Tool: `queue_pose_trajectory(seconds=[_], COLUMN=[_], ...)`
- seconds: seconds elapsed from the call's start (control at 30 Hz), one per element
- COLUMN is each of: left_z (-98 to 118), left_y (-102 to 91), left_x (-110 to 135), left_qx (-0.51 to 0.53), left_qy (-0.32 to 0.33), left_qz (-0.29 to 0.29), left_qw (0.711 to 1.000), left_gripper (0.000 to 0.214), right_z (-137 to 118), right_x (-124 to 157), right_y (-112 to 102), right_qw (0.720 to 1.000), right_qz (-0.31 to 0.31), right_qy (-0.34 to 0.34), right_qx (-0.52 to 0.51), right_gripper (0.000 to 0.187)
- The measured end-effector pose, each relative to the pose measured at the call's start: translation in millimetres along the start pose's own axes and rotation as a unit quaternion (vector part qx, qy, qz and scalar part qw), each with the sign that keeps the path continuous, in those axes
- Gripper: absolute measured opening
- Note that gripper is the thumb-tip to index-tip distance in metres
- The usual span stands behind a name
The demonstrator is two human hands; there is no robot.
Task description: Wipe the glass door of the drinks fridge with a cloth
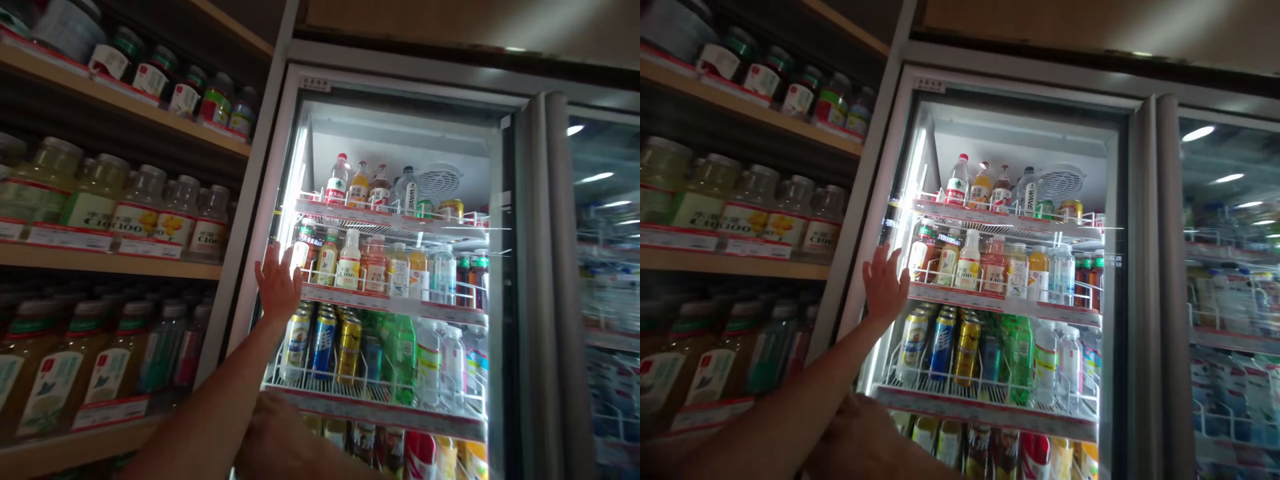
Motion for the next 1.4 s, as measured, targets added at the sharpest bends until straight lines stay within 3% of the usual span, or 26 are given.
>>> queue_pose_trajectory(seconds=[0.03,0.1,0.2,0.23,0.3,0.33,0.4,0.47,0.53,0.57,0.6,0.63,0.73,0.77,0.8,0.87,0.93,0.97,1.0,1.07,1.13,1.17,1.23,1.3,1.33,1.4], left_z=[0.3,0.9,-1.9,-2.7,-2.8,-2.6,-3.2,-4.4,-5.3,-5.4,-5.4,-5.3,-4.8,-5.0,-5.4,-6.0,-6.3,-6.0,-5.7,-5.0,-4.5,-4.5,-4.7,-4.9,-5.0,-5.2], left_y=[1.3,3.4,3.2,2.8,3.3,3.7,4.4,4.8,4.4,4.2,4.1,3.8,3.1,2.9,3.0,4.0,4.8,4.9,4.8,4.3,4.3,4.9,6.8,9.0,10.0,11.8], left_x=[0.8,3.2,6.2,6.6,6.7,6.5,5.9,5.3,5.2,5.3,5.5,5.7,6.6,6.9,7.1,7.3,7.3,7.2,7.1,6.9,7.4,8.2,11.5,17.5,21.6,31.9], left_qx=[-0.008,-0.019,-0.025,-0.026,-0.028,-0.028,-0.024,-0.018,-0.016,-0.016,-0.018,-0.019,-0.021,-0.021,-0.020,-0.017,-0.014,-0.012,-0.009,-0.005,-0.004,-0.006,-0.011,-0.016,-0.018,-0.022], left_qy=[0.019,0.060,0.079,0.078,0.076,0.075,0.072,0.072,0.074,0.076,0.078,0.080,0.084,0.083,0.083,0.082,0.081,0.080,0.079,0.074,0.068,0.065,0.062,0.063,0.065,0.068], left_qz=[-0.008,-0.019,-0.012,-0.006,-0.002,-0.002,-0.003,-0.005,-0.004,-0.004,-0.004,-0.003,0.001,0.002,0.003,-0.001,-0.005,-0.006,-0.008,-0.013,-0.022,-0.029,-0.044,-0.058,-0.064,-0.073], left_qw=[1.000,0.998,0.996,0.997,0.997,0.997,0.997,0.997,0.997,0.997,0.997,0.997,0.996,0.996,0.996,0.996,0.997,0.997,0.997,0.997,0.997,0.997,0.997,0.996,0.996,0.995], left_gripper=[0.048,0.050,0.052,0.052,0.051,0.051,0.051,0.050,0.051,0.051,0.051,0.051,0.051,0.051,0.051,0.051,0.051,0.051,0.051,0.050,0.050,0.050,0.050,0.051,0.051,0.051], right_z=[15.1,71.4,175.4,204.1,250.0,264.5,264.8,238.9,204.6,195.6,197.0,207.9,245.7,245.7,238.1,204.2,178.0,178.2,187.8,217.7,227.0,220.5,189.3,162.1,160.1,174.9], right_x=[10.7,50.9,145.6,174.5,205.9,209.0,185.1,133.7,84.6,71.3,64.8,64.2,84.2,81.3,70.7,42.4,33.1,33.7,37.4,57.0,71.1,70.3,60.8,59.6,61.9,71.5], right_y=[-18.7,-78.6,-185.7,-211.2,-231.8,-227.9,-199.6,-154.0,-107.3,-95.8,-97.0,-109.4,-153.1,-153.5,-146.1,-113.5,-90.9,-92.5,-102.6,-128.3,-127.0,-114.6,-76.4,-51.7,-51.8,-68.2], right_qw=[0.999,0.982,0.882,0.833,0.770,0.759,0.792,0.870,0.940,0.953,0.955,0.947,0.877,0.877,0.897,0.953,0.969,0.969,0.964,0.927,0.905,0.915,0.955,0.972,0.971,0.950], right_qz=[0.032,0.143,0.350,0.397,0.413,0.401,0.355,0.257,0.125,0.082,0.071,0.091,0.209,0.209,0.184,0.080,0.015,0.018,0.047,0.137,0.164,0.145,0.063,0.014,0.020,0.077], right_qy=[0.021,0.115,0.279,0.333,0.425,0.457,0.438,0.338,0.185,0.142,0.144,0.190,0.381,0.383,0.347,0.190,0.081,0.084,0.128,0.276,0.340,0.323,0.216,0.143,0.154,0.249], right_qx=[0.010,0.051,0.149,0.193,0.236,0.232,0.234,0.252,0.257,0.255,0.251,0.244,0.206,0.200,0.203,0.220,0.232,0.233,0.230,0.212,0.196,0.194,0.192,0.185,0.180,0.169], right_gripper=[0.026,0.040,0.050,0.050,0.049,0.048,0.049,0.055,0.063,0.065,0.065,0.063,0.057,0.057,0.056,0.055,0.053,0.053,0.054,0.056,0.058,0.059,0.060,0.061,0.062,0.060])
Point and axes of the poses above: each hand's wrist, its own x-axis away from the middle knuckle, its own y-axis out of the palm, z = x × y, the point moved 10 cm from there along -x, towards the middle knuckle, and after that the axes turned 12 degrees about -z, right-handed, at the moved point
